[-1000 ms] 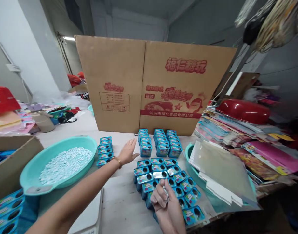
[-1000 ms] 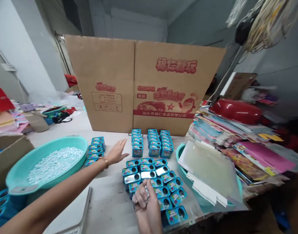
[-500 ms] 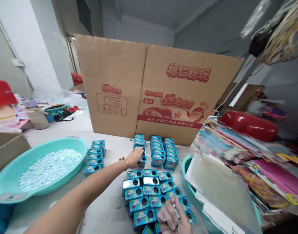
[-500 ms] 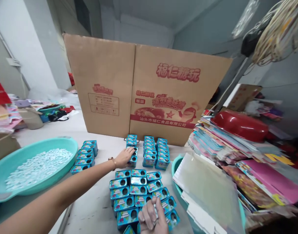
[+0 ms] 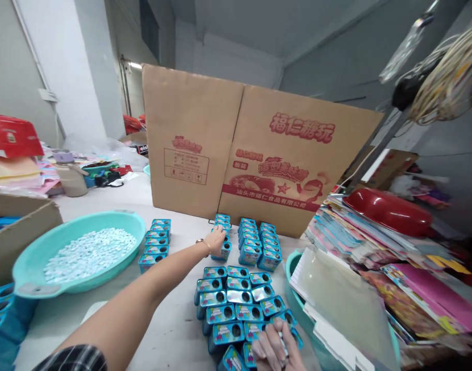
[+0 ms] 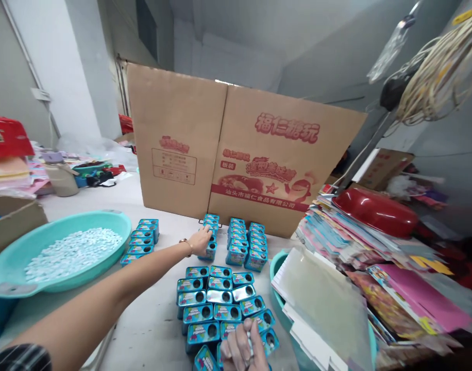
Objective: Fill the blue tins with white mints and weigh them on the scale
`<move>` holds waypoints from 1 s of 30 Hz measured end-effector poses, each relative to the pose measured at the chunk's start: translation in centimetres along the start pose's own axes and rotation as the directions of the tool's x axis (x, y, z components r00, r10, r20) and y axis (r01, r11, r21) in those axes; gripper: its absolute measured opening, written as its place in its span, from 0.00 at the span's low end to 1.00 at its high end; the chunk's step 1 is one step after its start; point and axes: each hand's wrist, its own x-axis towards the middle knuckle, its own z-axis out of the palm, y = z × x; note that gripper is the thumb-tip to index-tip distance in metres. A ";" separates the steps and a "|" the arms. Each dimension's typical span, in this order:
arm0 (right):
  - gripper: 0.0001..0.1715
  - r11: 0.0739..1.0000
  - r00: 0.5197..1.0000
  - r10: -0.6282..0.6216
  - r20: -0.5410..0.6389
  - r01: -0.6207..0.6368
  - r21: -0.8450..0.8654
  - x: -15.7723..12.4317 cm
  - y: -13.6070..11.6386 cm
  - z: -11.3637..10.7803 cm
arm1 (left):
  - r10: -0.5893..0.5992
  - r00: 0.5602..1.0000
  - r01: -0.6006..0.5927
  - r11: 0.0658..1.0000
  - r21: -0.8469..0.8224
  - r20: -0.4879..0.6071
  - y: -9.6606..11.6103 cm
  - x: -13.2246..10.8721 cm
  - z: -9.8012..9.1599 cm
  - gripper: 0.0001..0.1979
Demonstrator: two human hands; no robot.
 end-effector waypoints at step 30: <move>0.08 0.986 0.985 0.168 0.025 -0.168 -0.016 -1.5 7.0 10.1 | -0.050 0.987 0.028 0.989 -0.142 -0.154 3.2 -34.3 3.0 0.36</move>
